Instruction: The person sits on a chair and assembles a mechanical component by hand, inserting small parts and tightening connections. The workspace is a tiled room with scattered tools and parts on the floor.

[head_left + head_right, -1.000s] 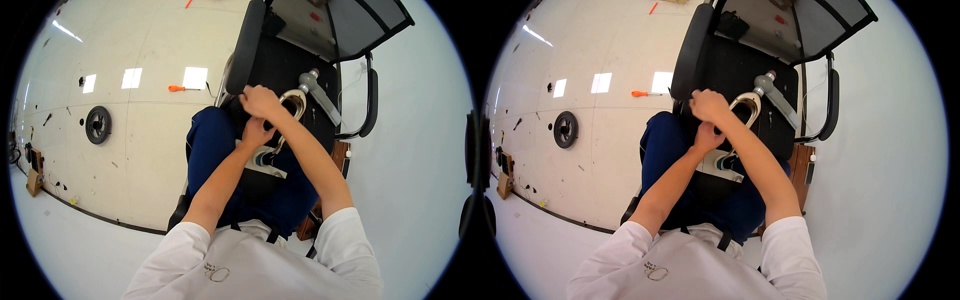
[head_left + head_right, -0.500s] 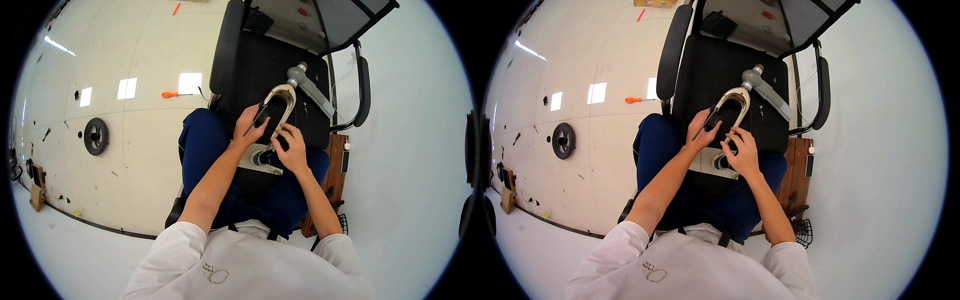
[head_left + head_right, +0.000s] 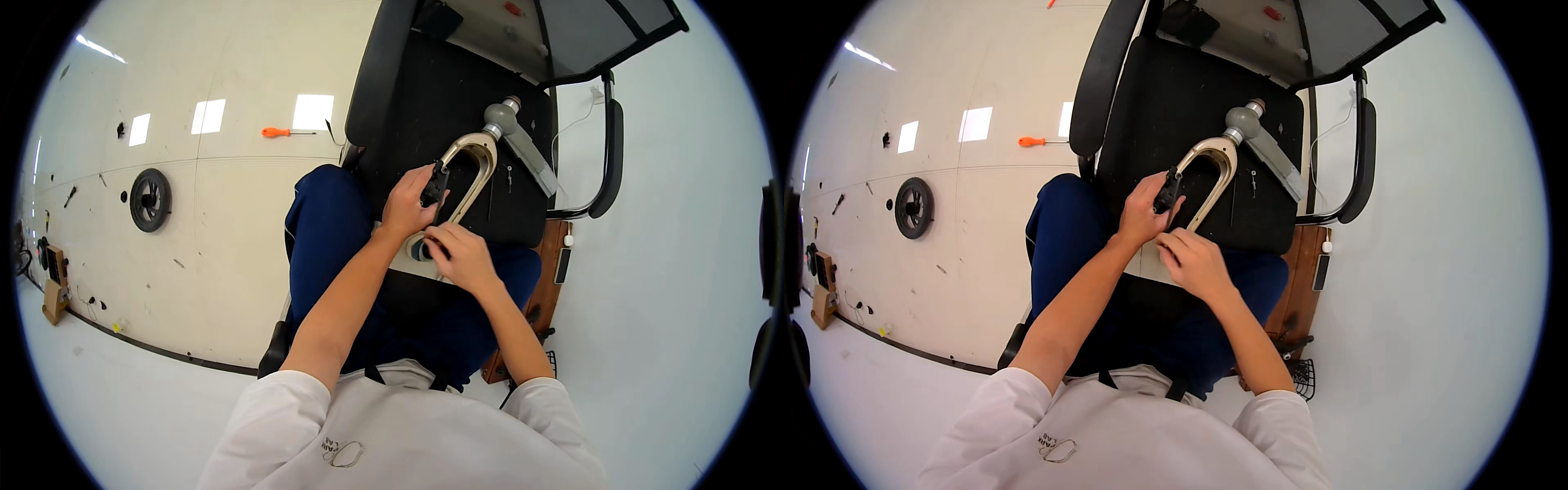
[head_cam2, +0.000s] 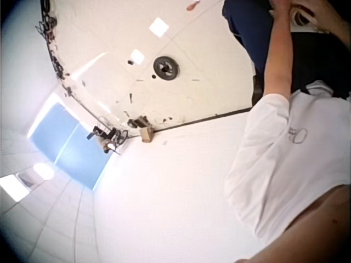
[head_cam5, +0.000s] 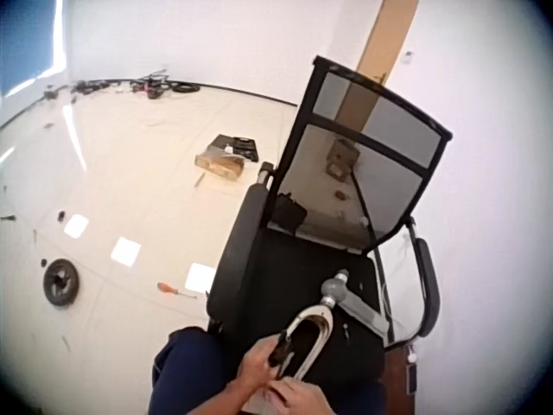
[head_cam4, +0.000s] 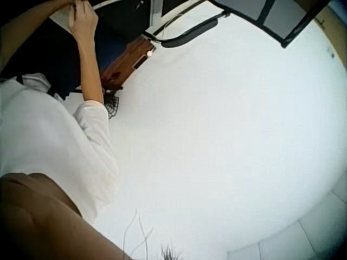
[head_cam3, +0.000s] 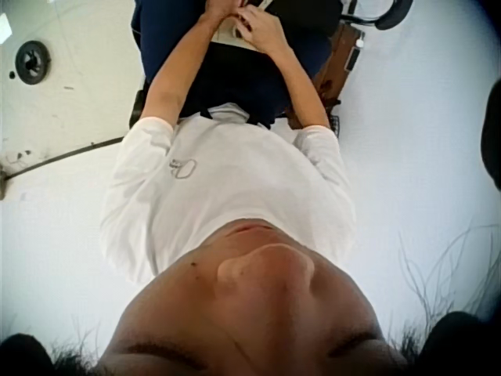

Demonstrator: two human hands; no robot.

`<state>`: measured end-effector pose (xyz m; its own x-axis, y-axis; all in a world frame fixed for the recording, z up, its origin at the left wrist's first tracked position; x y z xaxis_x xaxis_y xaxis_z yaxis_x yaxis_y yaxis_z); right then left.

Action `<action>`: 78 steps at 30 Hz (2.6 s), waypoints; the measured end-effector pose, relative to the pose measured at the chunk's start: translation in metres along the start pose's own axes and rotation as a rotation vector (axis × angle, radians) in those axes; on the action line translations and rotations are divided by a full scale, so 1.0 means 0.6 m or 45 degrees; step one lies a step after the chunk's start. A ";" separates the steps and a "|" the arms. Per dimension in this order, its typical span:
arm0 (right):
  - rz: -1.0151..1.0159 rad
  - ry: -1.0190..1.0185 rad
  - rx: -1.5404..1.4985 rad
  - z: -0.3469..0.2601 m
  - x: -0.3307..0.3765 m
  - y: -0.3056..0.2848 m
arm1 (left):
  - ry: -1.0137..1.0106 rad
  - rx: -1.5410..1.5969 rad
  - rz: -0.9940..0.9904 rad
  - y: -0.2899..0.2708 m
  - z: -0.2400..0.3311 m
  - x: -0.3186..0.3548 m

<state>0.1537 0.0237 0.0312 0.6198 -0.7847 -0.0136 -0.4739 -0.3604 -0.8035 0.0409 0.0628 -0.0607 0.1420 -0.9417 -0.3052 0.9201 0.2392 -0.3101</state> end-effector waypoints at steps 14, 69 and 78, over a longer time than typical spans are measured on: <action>-0.175 0.351 -0.352 0.085 0.009 -0.087 | -0.001 0.067 0.054 -0.005 -0.004 -0.004; -0.144 0.008 -0.014 0.039 -0.252 0.051 | -0.148 0.037 -0.228 0.061 -0.057 0.033; -0.079 -0.307 0.291 -0.039 -0.050 -0.009 | -0.111 0.489 -0.134 0.029 -0.051 0.020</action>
<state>0.1232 0.0375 0.0497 0.7860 -0.6132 -0.0790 -0.2952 -0.2600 -0.9194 0.0477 0.0631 -0.0970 0.0547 -0.9768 -0.2068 0.9984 0.0500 0.0279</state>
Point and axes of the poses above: each hand's wrist, its own x-axis away from the middle knuckle, its own y-axis out of the palm, z = x × y, the point moved 5 cm from there along -x, towards the middle knuckle, and after that the axes turned 3 degrees about -z, right-handed, at the moved point
